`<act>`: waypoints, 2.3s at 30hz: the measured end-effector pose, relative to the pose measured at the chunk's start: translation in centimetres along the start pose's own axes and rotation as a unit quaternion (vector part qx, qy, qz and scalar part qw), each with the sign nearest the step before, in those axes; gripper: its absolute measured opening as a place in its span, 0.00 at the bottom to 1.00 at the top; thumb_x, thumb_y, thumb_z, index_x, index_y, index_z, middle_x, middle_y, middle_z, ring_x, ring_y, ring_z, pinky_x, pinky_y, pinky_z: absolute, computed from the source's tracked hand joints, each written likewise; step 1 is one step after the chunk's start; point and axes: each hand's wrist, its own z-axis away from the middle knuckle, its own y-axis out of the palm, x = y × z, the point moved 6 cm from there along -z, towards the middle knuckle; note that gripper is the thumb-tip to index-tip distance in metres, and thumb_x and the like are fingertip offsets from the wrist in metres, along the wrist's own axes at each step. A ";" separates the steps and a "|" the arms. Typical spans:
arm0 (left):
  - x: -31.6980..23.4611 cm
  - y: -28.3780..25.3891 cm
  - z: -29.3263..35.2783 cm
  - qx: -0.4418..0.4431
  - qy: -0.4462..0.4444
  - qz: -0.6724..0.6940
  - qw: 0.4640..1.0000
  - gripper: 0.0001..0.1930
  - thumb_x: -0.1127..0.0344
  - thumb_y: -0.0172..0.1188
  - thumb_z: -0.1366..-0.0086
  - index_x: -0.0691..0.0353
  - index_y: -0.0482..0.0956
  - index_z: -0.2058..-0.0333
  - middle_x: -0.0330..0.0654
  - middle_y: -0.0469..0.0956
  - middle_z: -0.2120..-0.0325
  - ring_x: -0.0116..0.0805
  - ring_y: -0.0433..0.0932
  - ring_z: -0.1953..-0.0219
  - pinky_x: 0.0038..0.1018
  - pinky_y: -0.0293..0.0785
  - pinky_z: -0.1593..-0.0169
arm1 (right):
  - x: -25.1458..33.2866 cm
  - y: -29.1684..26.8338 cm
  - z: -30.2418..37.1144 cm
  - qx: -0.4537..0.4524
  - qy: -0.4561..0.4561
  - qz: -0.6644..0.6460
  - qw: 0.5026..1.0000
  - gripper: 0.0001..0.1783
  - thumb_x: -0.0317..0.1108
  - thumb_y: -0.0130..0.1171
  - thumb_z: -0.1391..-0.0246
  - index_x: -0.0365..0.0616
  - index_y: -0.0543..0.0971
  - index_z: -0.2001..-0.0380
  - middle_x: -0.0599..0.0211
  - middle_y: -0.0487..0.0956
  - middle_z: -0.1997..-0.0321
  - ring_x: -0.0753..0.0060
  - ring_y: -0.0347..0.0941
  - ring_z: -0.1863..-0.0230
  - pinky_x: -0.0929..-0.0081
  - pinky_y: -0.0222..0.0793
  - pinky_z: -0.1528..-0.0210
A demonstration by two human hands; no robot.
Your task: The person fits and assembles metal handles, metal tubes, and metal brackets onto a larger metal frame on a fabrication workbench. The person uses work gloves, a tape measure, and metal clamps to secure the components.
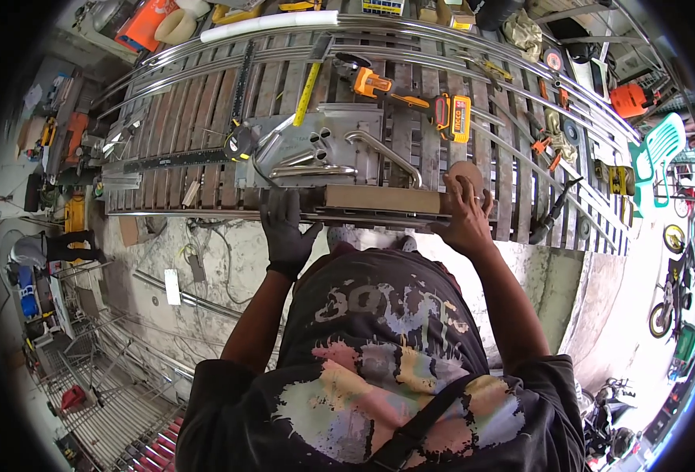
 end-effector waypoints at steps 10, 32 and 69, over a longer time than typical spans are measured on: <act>1.0 1.3 -0.6 -0.021 0.025 0.050 0.998 0.51 0.47 0.74 0.44 0.62 0.61 0.28 0.53 0.62 0.30 0.58 0.54 0.27 0.53 0.48 0.26 | 2.3 2.7 -1.6 -0.006 -0.095 -0.020 0.995 0.51 0.44 0.78 0.59 0.48 0.66 0.31 0.54 0.73 0.37 0.47 0.69 0.34 0.39 0.39 0.25; 1.0 0.0 -2.3 -0.066 0.052 0.085 0.993 0.42 0.54 0.76 0.50 0.63 0.71 0.37 0.51 0.75 0.44 0.55 0.68 0.37 0.52 0.56 0.30 | 5.9 3.9 -13.1 0.043 0.007 -0.048 0.998 0.23 0.44 0.67 0.45 0.40 0.81 0.52 0.38 0.80 0.47 0.38 0.79 0.46 0.49 0.75 0.43; -2.3 0.1 -3.6 0.008 0.124 0.049 0.991 0.51 0.42 0.73 0.46 0.59 0.62 0.29 0.51 0.71 0.38 0.51 0.65 0.32 0.50 0.52 0.29 | -12.0 -5.8 -0.8 -0.014 0.135 -0.056 0.989 0.18 0.21 0.54 0.45 0.37 0.81 0.51 0.45 0.85 0.58 0.42 0.83 0.54 0.55 0.78 0.51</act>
